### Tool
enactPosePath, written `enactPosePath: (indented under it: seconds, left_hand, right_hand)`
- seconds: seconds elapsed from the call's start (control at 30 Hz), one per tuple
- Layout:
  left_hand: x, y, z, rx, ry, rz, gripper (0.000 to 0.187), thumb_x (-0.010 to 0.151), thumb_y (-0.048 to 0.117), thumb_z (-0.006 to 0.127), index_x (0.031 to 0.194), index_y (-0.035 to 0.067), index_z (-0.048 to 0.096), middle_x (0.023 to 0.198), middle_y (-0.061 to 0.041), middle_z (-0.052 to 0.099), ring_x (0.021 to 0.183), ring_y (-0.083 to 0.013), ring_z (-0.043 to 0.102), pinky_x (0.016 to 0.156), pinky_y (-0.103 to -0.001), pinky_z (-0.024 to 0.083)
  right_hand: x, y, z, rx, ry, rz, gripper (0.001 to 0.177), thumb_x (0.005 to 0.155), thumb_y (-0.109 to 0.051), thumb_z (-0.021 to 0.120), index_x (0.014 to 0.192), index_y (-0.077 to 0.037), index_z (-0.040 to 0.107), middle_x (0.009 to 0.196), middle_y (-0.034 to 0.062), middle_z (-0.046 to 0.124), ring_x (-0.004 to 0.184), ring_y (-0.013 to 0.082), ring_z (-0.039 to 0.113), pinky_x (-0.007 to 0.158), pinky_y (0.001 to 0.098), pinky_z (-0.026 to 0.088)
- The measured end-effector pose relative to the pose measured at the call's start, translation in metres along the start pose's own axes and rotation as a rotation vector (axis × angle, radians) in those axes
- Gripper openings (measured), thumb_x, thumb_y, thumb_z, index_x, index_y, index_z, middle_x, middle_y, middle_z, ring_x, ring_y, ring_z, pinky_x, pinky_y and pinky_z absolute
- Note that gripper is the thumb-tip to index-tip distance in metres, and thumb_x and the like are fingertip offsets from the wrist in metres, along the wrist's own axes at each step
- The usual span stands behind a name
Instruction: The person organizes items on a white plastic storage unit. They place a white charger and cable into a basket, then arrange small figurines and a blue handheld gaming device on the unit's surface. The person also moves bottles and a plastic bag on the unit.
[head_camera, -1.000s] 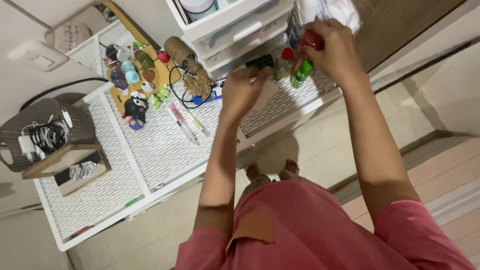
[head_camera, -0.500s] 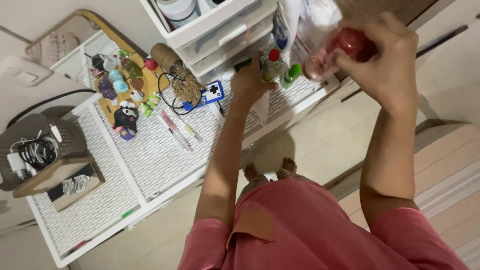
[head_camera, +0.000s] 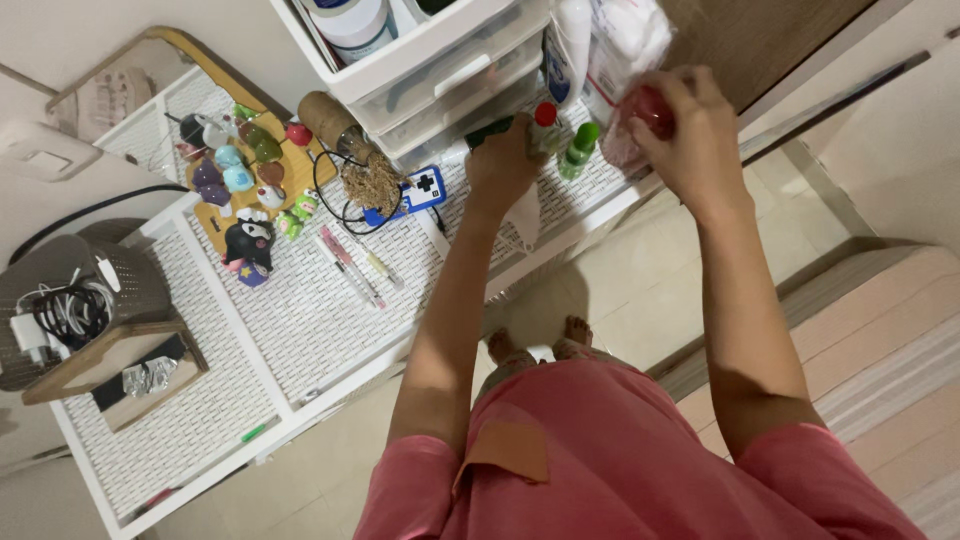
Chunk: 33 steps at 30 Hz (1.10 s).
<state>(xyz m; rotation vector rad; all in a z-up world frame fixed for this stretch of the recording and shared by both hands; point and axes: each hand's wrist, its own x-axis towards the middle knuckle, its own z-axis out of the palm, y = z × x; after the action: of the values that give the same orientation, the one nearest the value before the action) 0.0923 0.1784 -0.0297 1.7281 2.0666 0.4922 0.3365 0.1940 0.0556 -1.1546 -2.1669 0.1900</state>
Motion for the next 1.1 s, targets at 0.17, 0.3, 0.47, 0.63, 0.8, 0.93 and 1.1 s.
enactPosePath:
  seconds: [0.17, 0.3, 0.47, 0.63, 0.8, 0.93, 1.1]
  left_hand:
    - [-0.001, 0.0, -0.002, 0.005, 0.042, 0.035, 0.037, 0.092, 0.038, 0.068, 0.123, 0.02, 0.064, 0.098, -0.009, 0.077, 0.089, -0.0308, 0.075, 0.079, -0.048, 0.059]
    - [0.004, 0.003, -0.002, 0.01, 0.003, 0.025, 0.033, 0.09, 0.04, 0.067, 0.118, 0.021, 0.068, 0.099, -0.011, 0.075, 0.09, -0.0331, 0.073, 0.076, -0.05, 0.058]
    - [0.023, 0.016, 0.014, -0.054, 0.05, 0.085, 0.033, 0.09, 0.041, 0.064, 0.115, 0.022, 0.07, 0.098, -0.01, 0.076, 0.09, -0.0329, 0.074, 0.074, -0.049, 0.058]
    - [0.044, 0.028, 0.027, -0.075, 0.111, 0.124, 0.032, 0.101, 0.045, 0.054, 0.107, 0.02, 0.073, 0.101, -0.012, 0.077, 0.093, -0.0364, 0.073, 0.078, -0.052, 0.056]
    - [0.048, 0.032, 0.025, 0.001, 0.112, 0.164, 0.043, 0.094, 0.057, 0.058, 0.106, 0.018, 0.072, 0.1, -0.011, 0.076, 0.093, -0.0361, 0.072, 0.075, -0.051, 0.057]
    - [0.033, 0.031, 0.003, -0.036, 0.09, 0.087, 0.046, 0.082, 0.045, 0.069, 0.12, 0.02, 0.069, 0.102, -0.012, 0.076, 0.093, -0.0355, 0.072, 0.074, -0.05, 0.057]
    - [-0.013, 0.019, -0.045, -0.086, 0.056, 0.123, 0.041, 0.086, 0.041, 0.075, 0.114, 0.012, 0.073, 0.102, -0.013, 0.076, 0.094, -0.0339, 0.073, 0.08, -0.047, 0.055]
  right_hand:
    - [0.002, -0.018, -0.01, -0.033, 0.01, 0.032, 0.052, 0.085, -0.015, 0.091, 0.132, -0.002, 0.071, 0.136, 0.024, 0.062, 0.096, 0.0327, 0.073, 0.081, 0.043, 0.06]
    - [0.0, -0.034, -0.011, 0.086, 0.081, 0.035, 0.031, 0.098, -0.012, 0.084, 0.126, -0.004, 0.073, 0.133, 0.0212, 0.064, 0.101, 0.0294, 0.074, 0.085, 0.0362, 0.064]
    - [-0.001, -0.05, 0.012, 0.146, -0.026, -0.102, 0.033, 0.088, 0.003, 0.072, 0.121, 0.003, 0.069, 0.116, 0.0245, 0.069, 0.099, 0.0401, 0.07, 0.088, 0.0446, 0.058]
    - [0.007, -0.049, 0.024, 0.232, -0.071, -0.067, 0.024, 0.087, 0.005, 0.068, 0.111, 0.006, 0.065, 0.096, 0.0248, 0.067, 0.087, 0.0438, 0.067, 0.076, 0.0495, 0.053]
    - [0.01, -0.034, 0.03, 0.226, -0.095, -0.013, 0.019, 0.087, 0.003, 0.07, 0.105, 0.002, 0.065, 0.094, 0.0249, 0.068, 0.086, 0.0425, 0.068, 0.075, 0.0498, 0.053]
    - [0.016, -0.023, 0.042, 0.087, 0.013, -0.015, 0.022, 0.09, 0.004, 0.071, 0.111, 0.004, 0.065, 0.098, 0.0278, 0.067, 0.088, 0.0464, 0.067, 0.075, 0.0525, 0.053]
    - [0.027, -0.025, 0.054, -0.012, -0.04, 0.084, 0.031, 0.087, 0.005, 0.068, 0.118, 0.003, 0.066, 0.101, 0.0282, 0.068, 0.088, 0.0475, 0.067, 0.072, 0.0547, 0.054]
